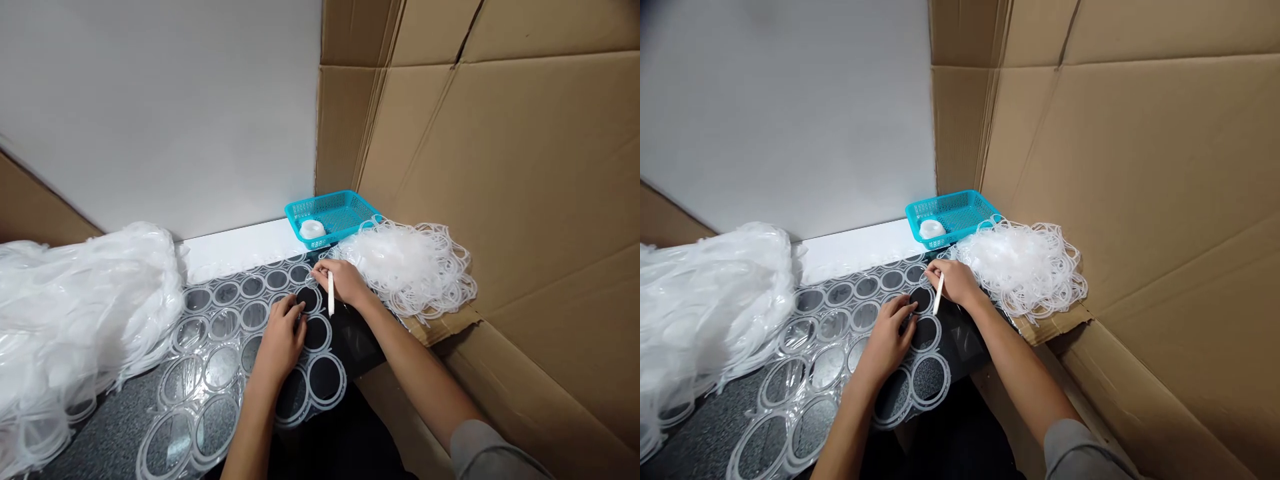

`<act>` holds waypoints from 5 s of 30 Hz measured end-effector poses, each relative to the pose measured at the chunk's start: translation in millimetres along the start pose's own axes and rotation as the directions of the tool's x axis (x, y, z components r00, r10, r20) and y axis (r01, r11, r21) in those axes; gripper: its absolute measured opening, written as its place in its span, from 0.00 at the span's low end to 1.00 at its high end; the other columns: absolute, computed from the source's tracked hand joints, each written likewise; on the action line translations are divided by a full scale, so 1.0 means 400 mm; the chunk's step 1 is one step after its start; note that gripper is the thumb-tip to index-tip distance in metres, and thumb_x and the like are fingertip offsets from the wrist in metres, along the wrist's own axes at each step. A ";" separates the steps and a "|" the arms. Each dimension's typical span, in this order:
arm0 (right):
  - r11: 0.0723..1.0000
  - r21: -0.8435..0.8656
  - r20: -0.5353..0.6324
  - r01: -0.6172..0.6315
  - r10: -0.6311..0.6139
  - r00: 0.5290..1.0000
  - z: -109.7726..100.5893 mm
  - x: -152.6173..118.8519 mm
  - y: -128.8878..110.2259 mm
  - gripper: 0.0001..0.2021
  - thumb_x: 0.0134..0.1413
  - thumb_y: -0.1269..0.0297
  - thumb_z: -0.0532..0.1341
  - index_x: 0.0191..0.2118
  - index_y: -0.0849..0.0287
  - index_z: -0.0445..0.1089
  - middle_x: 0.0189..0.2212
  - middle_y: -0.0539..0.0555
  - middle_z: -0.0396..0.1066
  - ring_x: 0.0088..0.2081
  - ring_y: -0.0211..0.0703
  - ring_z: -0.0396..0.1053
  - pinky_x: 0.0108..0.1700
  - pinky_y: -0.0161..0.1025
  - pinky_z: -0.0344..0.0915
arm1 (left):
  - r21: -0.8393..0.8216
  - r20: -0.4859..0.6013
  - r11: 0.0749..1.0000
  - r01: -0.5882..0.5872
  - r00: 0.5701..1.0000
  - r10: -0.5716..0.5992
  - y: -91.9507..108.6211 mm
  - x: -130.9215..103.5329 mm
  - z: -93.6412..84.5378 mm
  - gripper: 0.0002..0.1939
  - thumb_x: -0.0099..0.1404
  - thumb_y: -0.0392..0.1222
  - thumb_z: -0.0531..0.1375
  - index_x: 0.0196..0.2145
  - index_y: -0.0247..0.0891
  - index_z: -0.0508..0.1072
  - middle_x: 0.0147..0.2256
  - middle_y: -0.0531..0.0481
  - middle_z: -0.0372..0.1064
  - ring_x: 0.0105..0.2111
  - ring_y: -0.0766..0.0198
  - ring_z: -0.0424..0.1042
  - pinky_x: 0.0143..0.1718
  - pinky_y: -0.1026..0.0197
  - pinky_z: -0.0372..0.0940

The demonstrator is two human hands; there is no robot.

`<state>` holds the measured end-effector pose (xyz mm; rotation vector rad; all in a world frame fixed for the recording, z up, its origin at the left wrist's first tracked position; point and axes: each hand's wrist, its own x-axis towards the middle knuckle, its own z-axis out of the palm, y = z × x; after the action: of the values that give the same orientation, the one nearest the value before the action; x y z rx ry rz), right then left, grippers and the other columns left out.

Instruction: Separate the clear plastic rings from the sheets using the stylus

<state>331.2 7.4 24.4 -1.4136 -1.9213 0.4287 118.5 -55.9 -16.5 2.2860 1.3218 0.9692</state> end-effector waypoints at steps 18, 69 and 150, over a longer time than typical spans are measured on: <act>0.868 0.495 -0.146 0.051 0.025 0.989 -0.001 -0.013 -0.004 0.20 0.73 0.43 0.49 0.54 0.53 0.63 0.31 0.51 0.68 0.30 0.43 0.66 0.34 0.39 0.65 | -0.045 -0.031 0.999 0.019 0.999 -0.020 0.028 0.000 -0.017 0.06 0.70 0.35 0.61 0.39 0.40 0.79 0.51 0.43 0.72 0.53 0.52 0.72 0.56 0.47 0.71; 0.939 0.180 0.167 0.292 -0.322 0.932 0.023 -0.161 -0.019 0.12 0.71 0.65 0.57 0.49 0.52 0.79 0.48 0.56 0.81 0.49 0.47 0.79 0.54 0.46 0.75 | 0.255 0.130 0.967 -0.011 0.991 -0.023 0.082 -0.058 -0.052 0.21 0.72 0.33 0.56 0.60 0.45 0.73 0.56 0.43 0.69 0.56 0.48 0.66 0.59 0.42 0.66; 0.889 0.071 0.163 0.453 -0.458 0.874 0.033 -0.151 -0.007 0.12 0.73 0.67 0.57 0.51 0.54 0.79 0.48 0.55 0.83 0.48 0.46 0.79 0.53 0.46 0.67 | 0.310 0.069 0.950 -0.040 0.997 0.019 0.083 -0.046 -0.047 0.18 0.71 0.34 0.58 0.55 0.43 0.79 0.50 0.41 0.69 0.50 0.48 0.67 0.53 0.42 0.70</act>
<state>329.5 -47.6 -3.6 -0.8764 -2.2980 0.3602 120.1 -89.6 8.8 2.5506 1.5076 0.7288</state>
